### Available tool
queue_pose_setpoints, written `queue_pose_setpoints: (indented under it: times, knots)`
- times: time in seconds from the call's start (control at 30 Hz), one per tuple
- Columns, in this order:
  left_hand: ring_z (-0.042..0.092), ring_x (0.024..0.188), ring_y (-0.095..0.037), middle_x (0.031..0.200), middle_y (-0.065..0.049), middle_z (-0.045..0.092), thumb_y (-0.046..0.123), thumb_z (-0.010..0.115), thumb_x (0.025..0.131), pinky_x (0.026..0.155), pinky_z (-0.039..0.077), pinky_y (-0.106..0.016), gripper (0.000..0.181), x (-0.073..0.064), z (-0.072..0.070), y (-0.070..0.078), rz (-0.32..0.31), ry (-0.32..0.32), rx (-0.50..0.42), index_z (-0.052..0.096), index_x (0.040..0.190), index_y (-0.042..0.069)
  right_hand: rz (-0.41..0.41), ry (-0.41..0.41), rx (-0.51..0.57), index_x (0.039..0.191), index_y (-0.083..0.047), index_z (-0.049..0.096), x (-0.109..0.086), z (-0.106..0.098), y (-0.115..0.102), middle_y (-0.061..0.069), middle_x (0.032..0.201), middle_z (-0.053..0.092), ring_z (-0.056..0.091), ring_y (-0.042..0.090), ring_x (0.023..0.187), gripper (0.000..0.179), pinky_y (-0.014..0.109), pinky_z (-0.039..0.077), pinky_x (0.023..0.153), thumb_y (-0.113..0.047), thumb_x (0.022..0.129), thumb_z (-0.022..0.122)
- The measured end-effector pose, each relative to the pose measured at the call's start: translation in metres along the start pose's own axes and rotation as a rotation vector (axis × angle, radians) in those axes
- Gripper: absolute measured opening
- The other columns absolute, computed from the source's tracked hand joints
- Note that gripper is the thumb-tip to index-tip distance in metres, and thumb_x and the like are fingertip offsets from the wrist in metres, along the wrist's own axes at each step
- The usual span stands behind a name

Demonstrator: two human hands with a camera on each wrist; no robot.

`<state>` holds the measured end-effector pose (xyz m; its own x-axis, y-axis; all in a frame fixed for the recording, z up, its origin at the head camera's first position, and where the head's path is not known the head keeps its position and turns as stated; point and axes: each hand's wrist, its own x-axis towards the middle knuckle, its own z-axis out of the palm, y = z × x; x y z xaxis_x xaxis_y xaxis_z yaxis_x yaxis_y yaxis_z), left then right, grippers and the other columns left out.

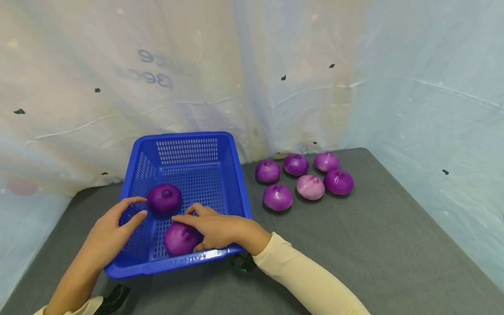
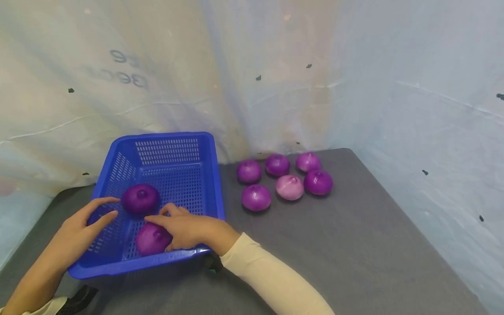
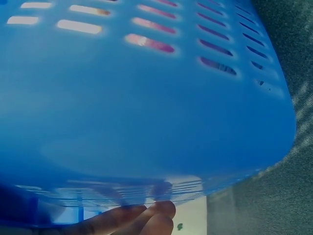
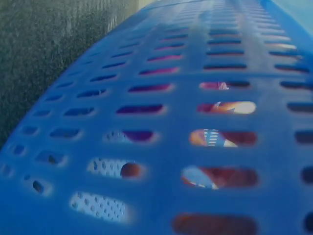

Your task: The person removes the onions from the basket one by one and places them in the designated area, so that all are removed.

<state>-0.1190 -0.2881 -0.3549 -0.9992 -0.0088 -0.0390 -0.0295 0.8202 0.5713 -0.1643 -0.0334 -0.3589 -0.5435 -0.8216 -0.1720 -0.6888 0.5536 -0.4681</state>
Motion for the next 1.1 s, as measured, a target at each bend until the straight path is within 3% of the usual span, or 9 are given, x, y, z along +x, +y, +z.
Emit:
queue_pose_setpoints:
  times: [0.13, 0.37, 0.53, 0.67, 0.83, 1.1]
  knots:
    - [0.043, 0.127, -0.057, 0.15, -0.034, 0.037, 0.05, 0.043, 0.104, 0.087, 0.042, -0.071, 0.057, 0.0, 0.001, 0.001, -0.001, -0.001, 0.002, 0.042, 0.147, 0.012, 0.057, 0.042, -0.038, 0.152, -0.024, 0.038, 0.0, 0.002, 0.001, 0.0, 0.141, 0.034, 0.041, 0.015, 0.126, 0.082, 0.025, 0.044, 0.101, -0.02, 0.083, 0.082]
    - [0.044, 0.125, -0.057, 0.15, -0.034, 0.037, 0.05, 0.043, 0.104, 0.086, 0.044, -0.07, 0.057, -0.002, -0.002, 0.008, -0.026, 0.003, 0.029, 0.042, 0.146, 0.012, 0.049, 0.072, -0.064, 0.15, -0.024, 0.042, -0.002, 0.0, 0.004, -0.003, 0.15, 0.041, 0.044, 0.016, 0.133, 0.081, 0.029, 0.042, 0.108, -0.021, 0.08, 0.084]
    - [0.044, 0.126, -0.056, 0.149, -0.034, 0.038, 0.049, 0.044, 0.104, 0.086, 0.044, -0.069, 0.057, -0.001, -0.003, 0.009, -0.03, -0.011, 0.047, 0.043, 0.146, 0.012, 0.053, 0.073, -0.103, 0.151, -0.027, 0.04, -0.004, -0.001, 0.002, -0.006, 0.146, 0.048, 0.045, 0.014, 0.128, 0.084, 0.029, 0.043, 0.107, -0.025, 0.08, 0.085]
    - [0.044, 0.126, -0.057, 0.148, -0.034, 0.039, 0.049, 0.045, 0.104, 0.087, 0.042, -0.069, 0.056, 0.0, -0.002, 0.007, -0.039, -0.015, 0.058, 0.043, 0.146, 0.012, 0.084, 0.123, -0.114, 0.146, -0.025, 0.047, -0.004, -0.002, 0.002, -0.004, 0.135, 0.051, 0.049, 0.012, 0.119, 0.079, 0.026, 0.048, 0.099, -0.033, 0.078, 0.086]
    - [0.047, 0.122, -0.056, 0.148, -0.035, 0.038, 0.051, 0.043, 0.104, 0.084, 0.045, -0.066, 0.057, 0.002, -0.001, 0.002, -0.061, -0.036, 0.06, 0.043, 0.146, 0.013, 0.088, 0.222, -0.102, 0.139, -0.019, 0.052, -0.004, -0.004, 0.003, -0.002, 0.127, 0.055, 0.058, 0.01, 0.11, 0.076, 0.024, 0.05, 0.092, -0.042, 0.075, 0.087]
    - [0.048, 0.122, -0.055, 0.151, -0.035, 0.035, 0.049, 0.04, 0.105, 0.082, 0.047, -0.061, 0.054, 0.006, 0.001, -0.006, -0.072, -0.064, 0.019, 0.043, 0.146, 0.013, 0.062, 0.309, -0.001, 0.145, -0.02, 0.047, -0.003, -0.01, 0.0, -0.004, 0.138, 0.055, 0.059, 0.011, 0.12, 0.084, 0.029, 0.05, 0.098, -0.048, 0.076, 0.084]
